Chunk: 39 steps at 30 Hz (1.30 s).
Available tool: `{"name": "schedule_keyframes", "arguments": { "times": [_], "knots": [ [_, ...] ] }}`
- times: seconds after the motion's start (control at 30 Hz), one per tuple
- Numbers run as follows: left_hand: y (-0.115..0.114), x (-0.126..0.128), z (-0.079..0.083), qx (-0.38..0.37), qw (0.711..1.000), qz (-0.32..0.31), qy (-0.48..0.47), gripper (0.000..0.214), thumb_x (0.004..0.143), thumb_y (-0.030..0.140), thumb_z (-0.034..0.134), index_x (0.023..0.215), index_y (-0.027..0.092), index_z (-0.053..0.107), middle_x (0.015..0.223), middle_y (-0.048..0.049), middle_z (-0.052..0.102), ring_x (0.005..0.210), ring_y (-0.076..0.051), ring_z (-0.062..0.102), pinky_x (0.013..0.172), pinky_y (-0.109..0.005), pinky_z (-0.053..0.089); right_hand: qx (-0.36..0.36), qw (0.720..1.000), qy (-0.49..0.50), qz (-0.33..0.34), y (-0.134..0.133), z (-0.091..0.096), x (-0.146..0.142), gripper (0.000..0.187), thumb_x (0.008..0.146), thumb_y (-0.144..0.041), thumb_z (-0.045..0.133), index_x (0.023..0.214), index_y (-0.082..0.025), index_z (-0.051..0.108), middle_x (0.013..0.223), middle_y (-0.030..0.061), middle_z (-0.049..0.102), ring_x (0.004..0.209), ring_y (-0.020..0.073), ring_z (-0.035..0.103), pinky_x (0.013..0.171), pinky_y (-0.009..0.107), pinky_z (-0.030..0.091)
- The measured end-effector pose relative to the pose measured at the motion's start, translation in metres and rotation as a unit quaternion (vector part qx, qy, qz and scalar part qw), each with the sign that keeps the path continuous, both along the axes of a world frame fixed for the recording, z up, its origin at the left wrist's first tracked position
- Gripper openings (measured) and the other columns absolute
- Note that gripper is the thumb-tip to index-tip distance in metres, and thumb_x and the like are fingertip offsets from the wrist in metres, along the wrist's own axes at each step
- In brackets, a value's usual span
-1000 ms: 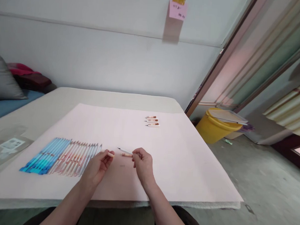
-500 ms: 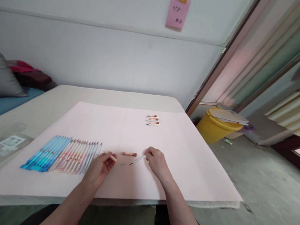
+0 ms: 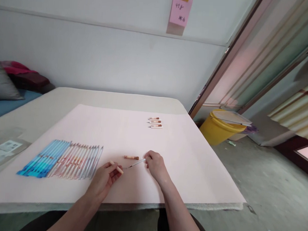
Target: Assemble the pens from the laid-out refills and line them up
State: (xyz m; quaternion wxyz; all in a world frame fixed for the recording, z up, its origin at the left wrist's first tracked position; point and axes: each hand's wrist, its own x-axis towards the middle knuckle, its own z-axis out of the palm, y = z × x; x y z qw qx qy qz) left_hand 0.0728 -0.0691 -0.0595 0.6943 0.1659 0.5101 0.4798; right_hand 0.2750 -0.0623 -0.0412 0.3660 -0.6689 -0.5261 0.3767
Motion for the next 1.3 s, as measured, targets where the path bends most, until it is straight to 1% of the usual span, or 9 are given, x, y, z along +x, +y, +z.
{"name": "schedule_keyframes", "arguments": {
  "times": [0.17, 0.33, 0.57, 0.73, 0.9, 1.1, 1.2, 1.3],
  "knots": [
    [-0.001, 0.0, -0.003, 0.014, 1.0, -0.016, 0.007, 0.011, 0.072, 0.016, 0.064, 0.069, 0.013, 0.054, 0.071, -0.0068, 0.063, 0.064, -0.012, 0.061, 0.062, -0.024, 0.051, -0.007, 1.0, 0.002, 0.001, 0.0, 0.0, -0.004, 0.015, 0.07, -0.017, 0.041, 0.067, -0.017, 0.056, 0.055, -0.0022, 0.054, 0.045, 0.0095, 0.05, 0.045, 0.02, 0.037],
    [-0.001, 0.001, -0.002, 0.014, 1.0, -0.012, 0.012, 0.01, 0.072, 0.015, 0.063, 0.069, 0.013, 0.054, 0.07, -0.0073, 0.063, 0.063, -0.013, 0.061, 0.062, -0.025, 0.051, -0.016, 1.0, 0.006, 0.005, 0.0, 0.0, -0.009, 0.014, 0.07, -0.018, 0.042, 0.067, -0.017, 0.057, 0.053, -0.0024, 0.054, 0.045, 0.0098, 0.05, 0.046, 0.021, 0.038],
    [-0.001, 0.001, 0.001, 0.016, 1.0, -0.017, 0.019, 0.01, 0.074, 0.015, 0.062, 0.069, 0.013, 0.054, 0.071, -0.0075, 0.063, 0.063, -0.012, 0.06, 0.062, -0.024, 0.05, -0.007, 1.0, 0.029, 0.0, 0.001, -0.007, -0.009, 0.015, 0.071, -0.017, 0.043, 0.068, -0.017, 0.058, 0.052, -0.0025, 0.054, 0.045, 0.0096, 0.051, 0.044, 0.02, 0.038],
    [-0.001, 0.002, 0.001, 0.023, 0.999, -0.016, 0.017, 0.013, 0.072, 0.017, 0.064, 0.067, 0.013, 0.052, 0.071, -0.0075, 0.063, 0.063, -0.013, 0.06, 0.061, -0.024, 0.05, -0.019, 0.995, 0.099, 0.005, 0.001, -0.013, -0.015, 0.015, 0.069, -0.015, 0.044, 0.07, -0.016, 0.059, 0.051, -0.0022, 0.055, 0.044, 0.0103, 0.052, 0.042, 0.02, 0.039],
    [0.0, 0.002, -0.001, 0.021, 1.0, -0.006, 0.009, 0.009, 0.072, 0.014, 0.063, 0.07, 0.012, 0.054, 0.071, -0.0083, 0.064, 0.064, -0.014, 0.061, 0.061, -0.025, 0.051, -0.061, 0.977, 0.204, -0.02, -0.001, -0.013, -0.026, 0.011, 0.065, -0.013, 0.048, 0.068, -0.014, 0.058, 0.054, -0.0008, 0.058, 0.045, 0.0124, 0.057, 0.043, 0.023, 0.044],
    [0.0, 0.0, -0.001, 0.021, 1.0, -0.003, -0.017, 0.012, 0.073, 0.014, 0.063, 0.066, 0.013, 0.053, 0.069, -0.0078, 0.063, 0.064, -0.013, 0.061, 0.062, -0.025, 0.051, -0.086, 0.963, 0.252, -0.037, -0.005, -0.014, -0.039, 0.007, 0.061, -0.012, 0.053, 0.067, -0.014, 0.056, 0.051, -0.0002, 0.059, 0.047, 0.0155, 0.061, 0.047, 0.026, 0.049],
    [0.001, 0.0, -0.001, 0.016, 0.999, 0.014, -0.04, 0.01, 0.073, 0.011, 0.063, 0.067, 0.012, 0.054, 0.069, -0.0076, 0.063, 0.064, -0.014, 0.062, 0.062, -0.026, 0.052, -0.099, 0.954, 0.277, -0.048, -0.006, -0.016, -0.043, 0.006, 0.061, -0.012, 0.055, 0.067, -0.013, 0.056, 0.051, 0.0004, 0.059, 0.047, 0.0152, 0.062, 0.048, 0.026, 0.05],
    [0.006, -0.002, 0.003, 0.014, 0.996, 0.037, -0.085, 0.009, 0.072, 0.007, 0.063, 0.068, 0.012, 0.056, 0.069, -0.0068, 0.062, 0.067, -0.014, 0.063, 0.063, -0.026, 0.053, -0.11, 0.945, 0.301, -0.061, -0.006, -0.018, -0.046, 0.006, 0.061, -0.012, 0.057, 0.067, -0.013, 0.056, 0.051, 0.0014, 0.06, 0.047, 0.0145, 0.061, 0.047, 0.025, 0.05]
  ]
}}
